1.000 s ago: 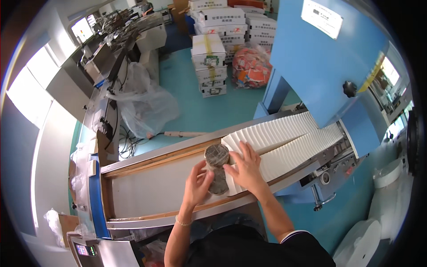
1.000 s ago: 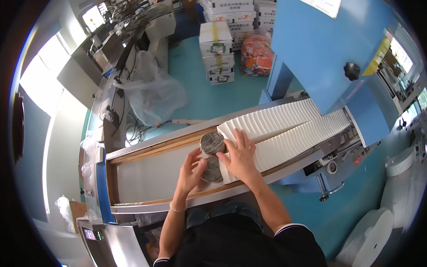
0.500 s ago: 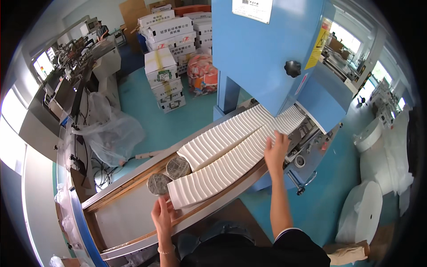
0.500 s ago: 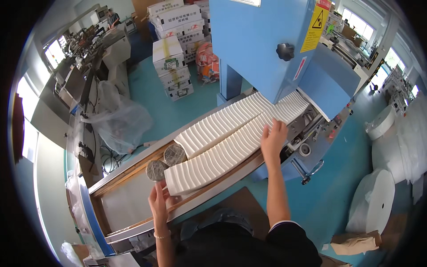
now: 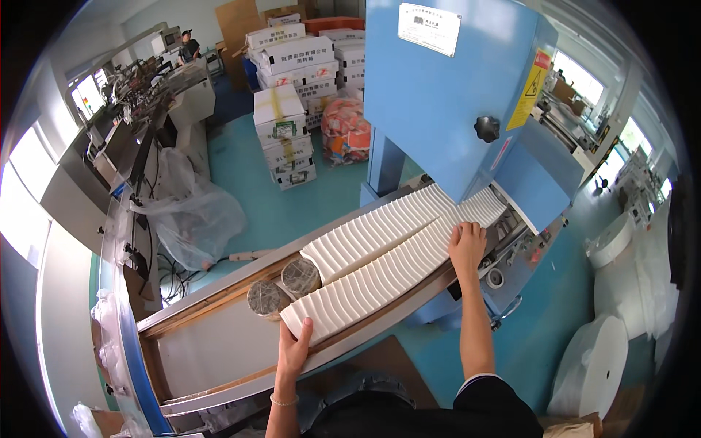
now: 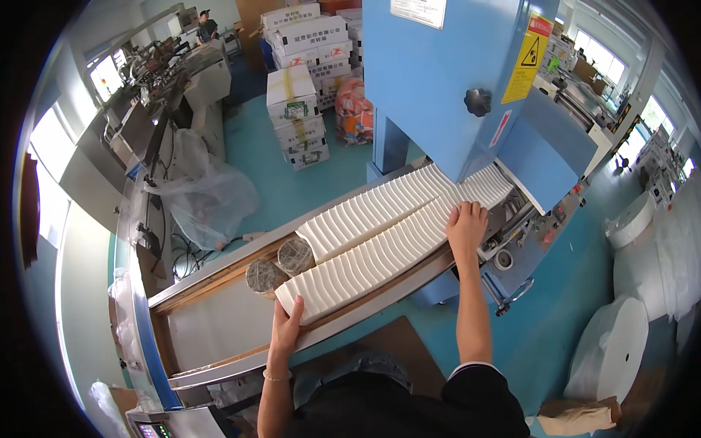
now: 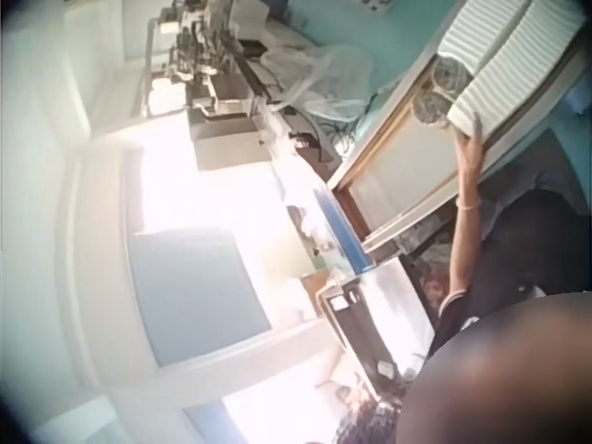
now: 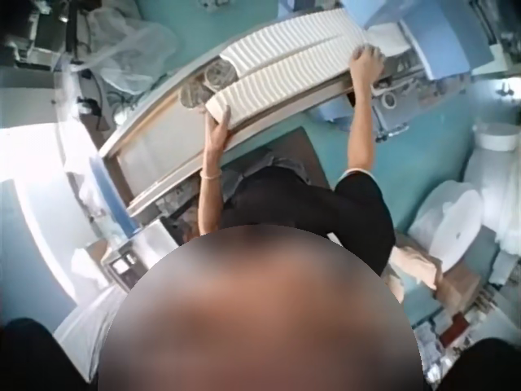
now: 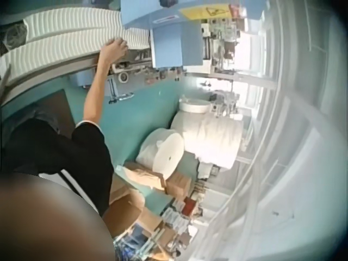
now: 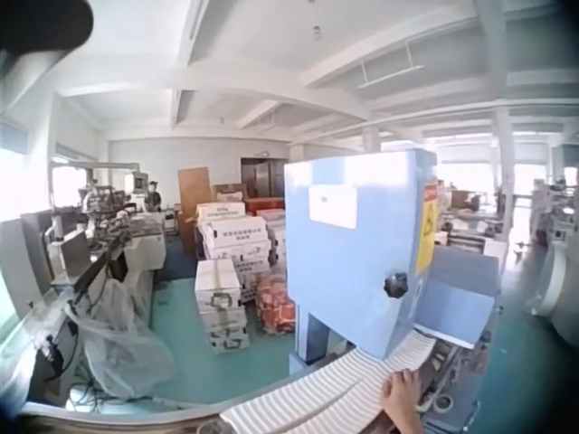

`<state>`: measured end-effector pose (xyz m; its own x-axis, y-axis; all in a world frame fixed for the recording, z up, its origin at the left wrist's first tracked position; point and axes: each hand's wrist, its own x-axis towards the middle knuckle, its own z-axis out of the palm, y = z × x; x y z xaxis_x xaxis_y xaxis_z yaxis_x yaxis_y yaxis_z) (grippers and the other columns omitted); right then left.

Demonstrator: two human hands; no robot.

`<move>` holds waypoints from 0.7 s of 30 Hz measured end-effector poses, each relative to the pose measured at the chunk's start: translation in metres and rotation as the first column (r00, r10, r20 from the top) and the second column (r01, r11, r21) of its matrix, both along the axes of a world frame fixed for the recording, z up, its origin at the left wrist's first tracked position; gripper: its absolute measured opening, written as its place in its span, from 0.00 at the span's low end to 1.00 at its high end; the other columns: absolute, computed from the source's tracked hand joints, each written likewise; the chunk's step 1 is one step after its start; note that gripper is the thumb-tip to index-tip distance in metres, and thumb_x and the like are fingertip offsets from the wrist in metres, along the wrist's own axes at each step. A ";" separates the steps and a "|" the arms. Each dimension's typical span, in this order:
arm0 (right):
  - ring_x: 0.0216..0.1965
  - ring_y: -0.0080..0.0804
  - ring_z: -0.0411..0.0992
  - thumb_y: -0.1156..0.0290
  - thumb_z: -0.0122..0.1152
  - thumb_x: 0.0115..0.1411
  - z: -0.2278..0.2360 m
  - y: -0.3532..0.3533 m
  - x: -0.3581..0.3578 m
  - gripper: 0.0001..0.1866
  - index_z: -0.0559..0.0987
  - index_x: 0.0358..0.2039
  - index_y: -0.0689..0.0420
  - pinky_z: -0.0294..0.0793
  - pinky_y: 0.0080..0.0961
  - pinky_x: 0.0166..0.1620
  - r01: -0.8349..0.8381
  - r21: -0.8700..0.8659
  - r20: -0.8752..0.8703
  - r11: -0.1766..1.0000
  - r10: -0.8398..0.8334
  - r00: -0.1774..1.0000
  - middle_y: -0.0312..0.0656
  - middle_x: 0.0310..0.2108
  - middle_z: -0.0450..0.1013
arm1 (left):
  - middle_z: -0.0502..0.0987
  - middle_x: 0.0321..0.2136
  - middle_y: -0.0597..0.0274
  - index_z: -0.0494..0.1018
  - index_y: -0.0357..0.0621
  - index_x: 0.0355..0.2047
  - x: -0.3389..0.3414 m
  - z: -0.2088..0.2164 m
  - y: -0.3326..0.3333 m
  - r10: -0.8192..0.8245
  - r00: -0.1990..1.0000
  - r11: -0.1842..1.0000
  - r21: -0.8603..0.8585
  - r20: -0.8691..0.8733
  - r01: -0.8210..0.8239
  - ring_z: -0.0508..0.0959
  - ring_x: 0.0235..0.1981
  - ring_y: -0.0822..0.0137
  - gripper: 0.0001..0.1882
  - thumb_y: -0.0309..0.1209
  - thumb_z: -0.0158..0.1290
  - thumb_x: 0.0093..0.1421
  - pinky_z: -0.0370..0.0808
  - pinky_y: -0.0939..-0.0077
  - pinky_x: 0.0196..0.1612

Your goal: Stacking small white paper pads and feeding them into a packaging machine conveyor.

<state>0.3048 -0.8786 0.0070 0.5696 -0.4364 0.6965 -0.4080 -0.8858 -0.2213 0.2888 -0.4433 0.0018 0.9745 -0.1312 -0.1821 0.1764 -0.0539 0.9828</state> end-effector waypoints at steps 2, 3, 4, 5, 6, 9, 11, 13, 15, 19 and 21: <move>0.40 0.48 0.66 0.68 0.57 0.60 -0.001 -0.008 -0.001 0.06 0.73 0.34 0.57 0.66 0.45 0.42 0.007 -0.093 -0.102 0.996 -0.017 0.995 0.44 0.37 0.67 | 0.75 0.45 0.56 0.65 0.35 0.55 -0.003 0.003 0.003 -0.039 0.999 0.999 0.021 0.012 0.039 0.73 0.45 0.69 0.25 0.40 0.53 0.66 0.70 0.74 0.49; 0.40 0.48 0.66 0.68 0.57 0.60 0.001 -0.004 0.001 0.06 0.73 0.34 0.57 0.66 0.45 0.42 0.002 -0.092 -0.102 0.996 -0.012 0.995 0.44 0.37 0.67 | 0.75 0.44 0.56 0.65 0.35 0.54 -0.005 0.007 0.006 -0.074 0.997 0.996 0.048 0.022 0.073 0.73 0.44 0.70 0.25 0.41 0.53 0.65 0.71 0.75 0.48; 0.41 0.48 0.66 0.67 0.57 0.60 0.004 -0.002 0.001 0.07 0.73 0.33 0.56 0.66 0.45 0.43 -0.023 -0.083 -0.104 0.996 0.015 0.994 0.44 0.38 0.67 | 0.75 0.44 0.56 0.65 0.35 0.54 -0.008 0.012 0.009 -0.070 0.997 0.996 0.048 0.021 0.069 0.73 0.44 0.70 0.25 0.41 0.53 0.65 0.71 0.75 0.48; 0.42 0.47 0.66 0.67 0.57 0.59 0.007 0.001 0.001 0.07 0.74 0.32 0.56 0.65 0.45 0.43 -0.048 -0.074 -0.107 0.996 0.040 0.993 0.44 0.39 0.67 | 0.75 0.43 0.57 0.66 0.35 0.54 -0.013 0.018 0.013 -0.079 0.997 0.997 -0.021 -0.026 0.079 0.74 0.43 0.71 0.24 0.40 0.54 0.65 0.71 0.76 0.47; 0.42 0.47 0.66 0.67 0.57 0.59 0.009 0.011 0.001 0.07 0.74 0.32 0.56 0.65 0.45 0.43 -0.055 -0.073 -0.107 0.996 0.047 0.993 0.44 0.39 0.67 | 0.76 0.41 0.58 0.66 0.35 0.54 -0.018 0.023 0.018 -0.088 0.994 0.993 -0.090 -0.069 0.081 0.74 0.41 0.72 0.24 0.40 0.54 0.65 0.72 0.77 0.45; 0.42 0.47 0.67 0.61 0.61 0.57 0.005 0.055 -0.008 0.12 0.73 0.30 0.57 0.66 0.39 0.42 -0.201 -0.014 -0.062 0.979 0.200 0.978 0.45 0.39 0.69 | 0.76 0.37 0.65 0.67 0.38 0.52 -0.016 0.022 0.054 -0.164 0.986 0.974 0.154 -0.020 0.165 0.73 0.36 0.75 0.19 0.39 0.51 0.67 0.74 0.82 0.32; 0.38 0.46 0.71 0.56 0.61 0.59 0.013 0.085 -0.016 0.16 0.74 0.32 0.58 0.69 0.38 0.40 -0.309 0.687 -0.109 0.657 0.514 0.851 0.47 0.36 0.72 | 0.76 0.34 0.65 0.67 0.38 0.52 -0.019 0.026 0.086 0.020 0.995 0.975 0.220 -0.100 0.002 0.74 0.30 0.75 0.21 0.39 0.54 0.65 0.74 0.80 0.29; 0.39 0.46 0.73 0.53 0.62 0.58 0.016 0.089 -0.007 0.20 0.75 0.36 0.59 0.70 0.37 0.42 -0.209 0.892 -0.066 0.401 0.572 0.817 0.49 0.37 0.74 | 0.75 0.33 0.63 0.67 0.38 0.52 -0.018 0.022 0.137 0.091 0.990 0.984 0.165 -0.108 -0.073 0.74 0.28 0.75 0.23 0.39 0.56 0.64 0.73 0.80 0.27; 0.40 0.46 0.74 0.50 0.63 0.58 0.033 0.105 -0.014 0.24 0.76 0.40 0.59 0.72 0.37 0.44 -0.090 0.991 0.014 0.095 0.605 0.796 0.50 0.37 0.76 | 0.75 0.33 0.63 0.68 0.39 0.51 -0.019 0.041 0.179 0.199 0.952 0.979 0.089 -0.233 -0.183 0.74 0.28 0.75 0.22 0.39 0.57 0.63 0.72 0.81 0.26; 0.55 0.41 0.68 0.47 0.70 0.51 0.009 0.191 -0.007 0.46 0.62 0.60 0.65 0.64 0.33 0.59 -0.440 0.867 0.016 0.232 0.871 0.490 0.54 0.52 0.70 | 0.77 0.41 0.58 0.68 0.37 0.52 -0.014 0.039 0.194 0.177 0.953 0.975 0.175 -0.247 -0.136 0.76 0.41 0.70 0.22 0.38 0.56 0.63 0.76 0.75 0.41; 0.55 0.40 0.68 0.49 0.71 0.51 0.018 0.232 -0.018 0.46 0.62 0.60 0.65 0.64 0.33 0.59 -0.354 0.908 0.014 0.222 0.830 0.557 0.54 0.53 0.69 | 0.77 0.43 0.58 0.68 0.35 0.52 -0.017 0.054 0.178 0.165 0.982 0.950 0.281 -0.088 -0.134 0.76 0.43 0.70 0.24 0.37 0.58 0.61 0.74 0.73 0.45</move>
<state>0.2867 -0.6463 0.0247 0.9950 0.0203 -0.0977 -0.0801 -0.4228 -0.9027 0.2720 -0.2653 0.0556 0.9513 0.0843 -0.2966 0.3083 -0.2821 0.9085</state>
